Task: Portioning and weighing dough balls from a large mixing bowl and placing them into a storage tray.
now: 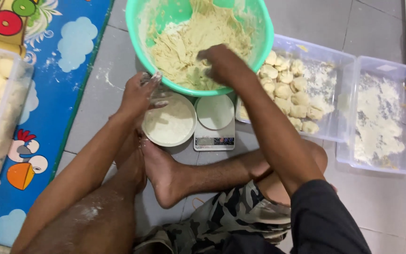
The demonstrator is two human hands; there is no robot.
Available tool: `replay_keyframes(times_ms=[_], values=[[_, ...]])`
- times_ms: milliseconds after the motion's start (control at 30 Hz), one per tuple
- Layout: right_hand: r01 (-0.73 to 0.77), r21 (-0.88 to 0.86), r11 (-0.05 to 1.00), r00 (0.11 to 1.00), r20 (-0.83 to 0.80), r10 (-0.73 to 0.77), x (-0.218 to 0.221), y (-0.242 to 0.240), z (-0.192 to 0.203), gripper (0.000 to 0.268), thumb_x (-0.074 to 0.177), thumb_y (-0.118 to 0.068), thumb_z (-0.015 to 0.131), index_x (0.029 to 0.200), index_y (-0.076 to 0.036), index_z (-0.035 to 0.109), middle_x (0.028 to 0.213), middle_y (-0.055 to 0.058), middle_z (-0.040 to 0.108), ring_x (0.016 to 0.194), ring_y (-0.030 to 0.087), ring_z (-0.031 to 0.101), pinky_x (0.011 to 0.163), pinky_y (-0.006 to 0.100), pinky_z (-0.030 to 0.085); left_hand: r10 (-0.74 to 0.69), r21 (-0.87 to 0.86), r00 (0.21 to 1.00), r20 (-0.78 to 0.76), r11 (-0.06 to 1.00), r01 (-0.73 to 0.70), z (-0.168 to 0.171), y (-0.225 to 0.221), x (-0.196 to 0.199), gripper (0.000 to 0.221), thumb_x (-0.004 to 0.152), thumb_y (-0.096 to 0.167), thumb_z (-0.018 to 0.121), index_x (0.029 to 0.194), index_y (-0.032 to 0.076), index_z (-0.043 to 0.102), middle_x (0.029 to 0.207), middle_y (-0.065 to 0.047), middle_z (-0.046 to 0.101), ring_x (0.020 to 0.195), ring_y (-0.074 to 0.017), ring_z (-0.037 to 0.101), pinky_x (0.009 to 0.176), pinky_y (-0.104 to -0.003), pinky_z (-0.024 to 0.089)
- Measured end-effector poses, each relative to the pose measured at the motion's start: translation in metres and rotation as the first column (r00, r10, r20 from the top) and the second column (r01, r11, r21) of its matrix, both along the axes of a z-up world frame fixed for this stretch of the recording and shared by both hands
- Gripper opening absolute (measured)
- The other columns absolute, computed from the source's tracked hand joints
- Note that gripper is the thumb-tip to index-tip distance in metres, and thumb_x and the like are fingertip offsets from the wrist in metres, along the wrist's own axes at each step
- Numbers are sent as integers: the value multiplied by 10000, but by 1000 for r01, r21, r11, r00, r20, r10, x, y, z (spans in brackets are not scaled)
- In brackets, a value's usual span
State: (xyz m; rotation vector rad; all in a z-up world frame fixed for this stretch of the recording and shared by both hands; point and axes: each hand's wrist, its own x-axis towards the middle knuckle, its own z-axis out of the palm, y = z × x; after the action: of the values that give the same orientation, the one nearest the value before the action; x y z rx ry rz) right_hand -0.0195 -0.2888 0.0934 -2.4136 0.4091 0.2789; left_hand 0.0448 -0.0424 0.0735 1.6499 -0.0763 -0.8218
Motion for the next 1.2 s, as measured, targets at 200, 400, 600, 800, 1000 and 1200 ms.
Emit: replay_keyframes(times_ms=[200,400,600,800,1000,1200], values=[[-340,-550,763,930,-74,360,56,12,-88,531,785,-95,806,1287,-242,714,1078,211,628,913,493,711,665,574,615,146,-228,962,-232,953,-200,2,-16,5,364,1015,167,616,1257,-63,472,1000,-258,724,875,-380,777,724,-525,688],[-398,-521,755,901,-64,430,73,-1,-118,326,656,-50,916,962,-59,804,790,250,697,762,524,735,518,558,628,179,-291,957,-228,925,-242,-2,-18,-1,412,1016,143,627,1313,-72,440,1094,-344,696,931,-475,742,734,-579,677],[-193,-63,979,967,-181,179,66,-2,-51,403,715,-124,926,1094,-88,794,1009,394,679,864,550,722,681,589,589,226,-281,939,-258,913,-297,3,-15,-11,525,1018,68,593,1442,-113,342,1348,-336,535,1133,-523,656,820,-627,662],[-273,237,932,927,-193,321,55,-9,34,166,753,-50,578,594,-93,558,580,33,500,572,150,441,546,325,352,330,-142,884,-331,909,-392,32,-24,-13,397,934,52,658,1317,-13,575,1300,-155,707,1144,-258,687,827,-499,698],[-254,770,586,967,183,180,46,-40,68,276,874,33,429,911,-72,681,783,58,617,541,102,483,421,257,365,301,-112,906,-297,932,-346,33,-24,-13,405,938,101,664,1326,11,591,1312,-132,701,1166,-255,678,838,-477,704],[-219,92,971,968,-102,228,47,-22,78,769,952,-408,650,1548,-35,337,1621,220,348,1467,413,364,1192,580,274,276,-136,917,-290,936,-325,33,-22,-15,357,958,118,649,1300,25,609,1290,-111,712,1138,-239,679,844,-457,700]])
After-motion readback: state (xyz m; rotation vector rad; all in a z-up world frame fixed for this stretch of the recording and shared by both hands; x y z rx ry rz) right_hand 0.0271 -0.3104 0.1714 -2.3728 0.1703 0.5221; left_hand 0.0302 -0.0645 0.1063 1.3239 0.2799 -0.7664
